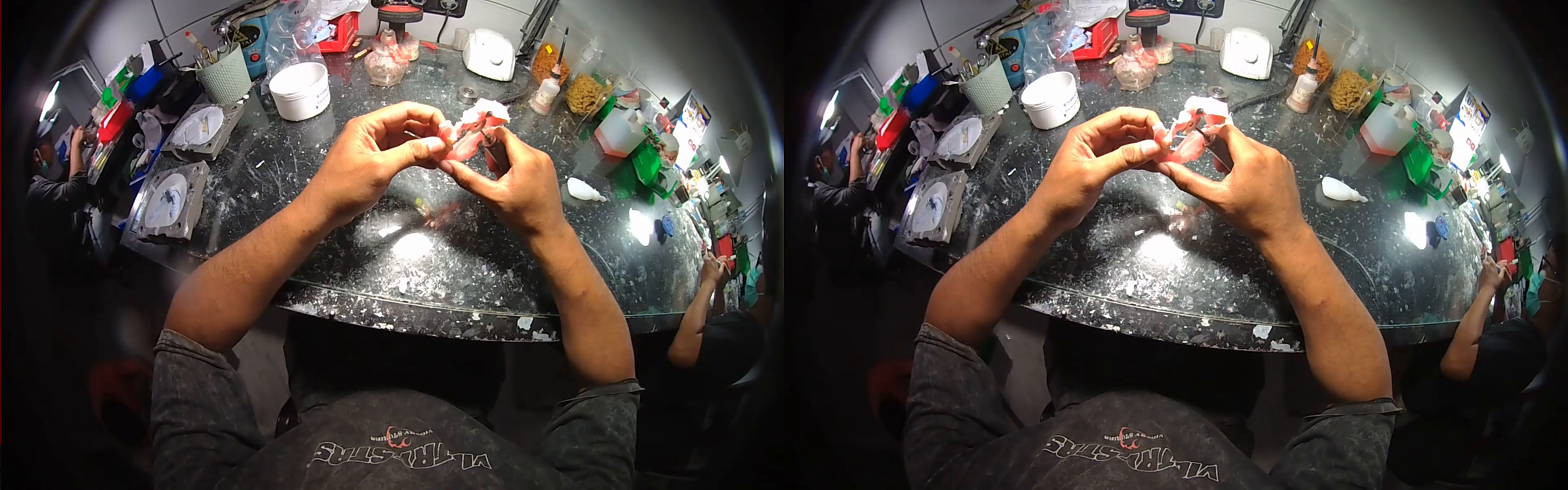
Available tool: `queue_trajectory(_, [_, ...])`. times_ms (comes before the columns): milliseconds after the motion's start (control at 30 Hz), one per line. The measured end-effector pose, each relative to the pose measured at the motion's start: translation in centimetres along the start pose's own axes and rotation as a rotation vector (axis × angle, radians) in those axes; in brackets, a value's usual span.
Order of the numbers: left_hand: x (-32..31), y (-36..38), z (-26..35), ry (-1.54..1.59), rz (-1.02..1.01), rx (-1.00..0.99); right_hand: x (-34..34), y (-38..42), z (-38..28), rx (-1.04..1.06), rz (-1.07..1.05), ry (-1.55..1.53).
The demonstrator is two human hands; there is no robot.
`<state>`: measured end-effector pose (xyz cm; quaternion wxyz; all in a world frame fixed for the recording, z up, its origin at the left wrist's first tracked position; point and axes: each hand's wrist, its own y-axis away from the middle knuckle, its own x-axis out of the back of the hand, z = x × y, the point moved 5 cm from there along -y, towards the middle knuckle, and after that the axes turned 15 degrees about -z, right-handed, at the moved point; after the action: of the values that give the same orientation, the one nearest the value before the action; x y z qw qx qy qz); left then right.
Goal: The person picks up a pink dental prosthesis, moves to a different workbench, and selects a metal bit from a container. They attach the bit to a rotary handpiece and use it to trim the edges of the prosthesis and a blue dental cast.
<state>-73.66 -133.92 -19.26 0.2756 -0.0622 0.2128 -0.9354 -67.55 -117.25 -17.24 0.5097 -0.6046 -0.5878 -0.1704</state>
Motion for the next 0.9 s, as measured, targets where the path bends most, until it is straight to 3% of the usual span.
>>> queue_trajectory(900, [0.06,0.01,-0.35,0.078,0.009,0.022,0.05,-0.12,0.21,-0.059,-0.041,-0.036])
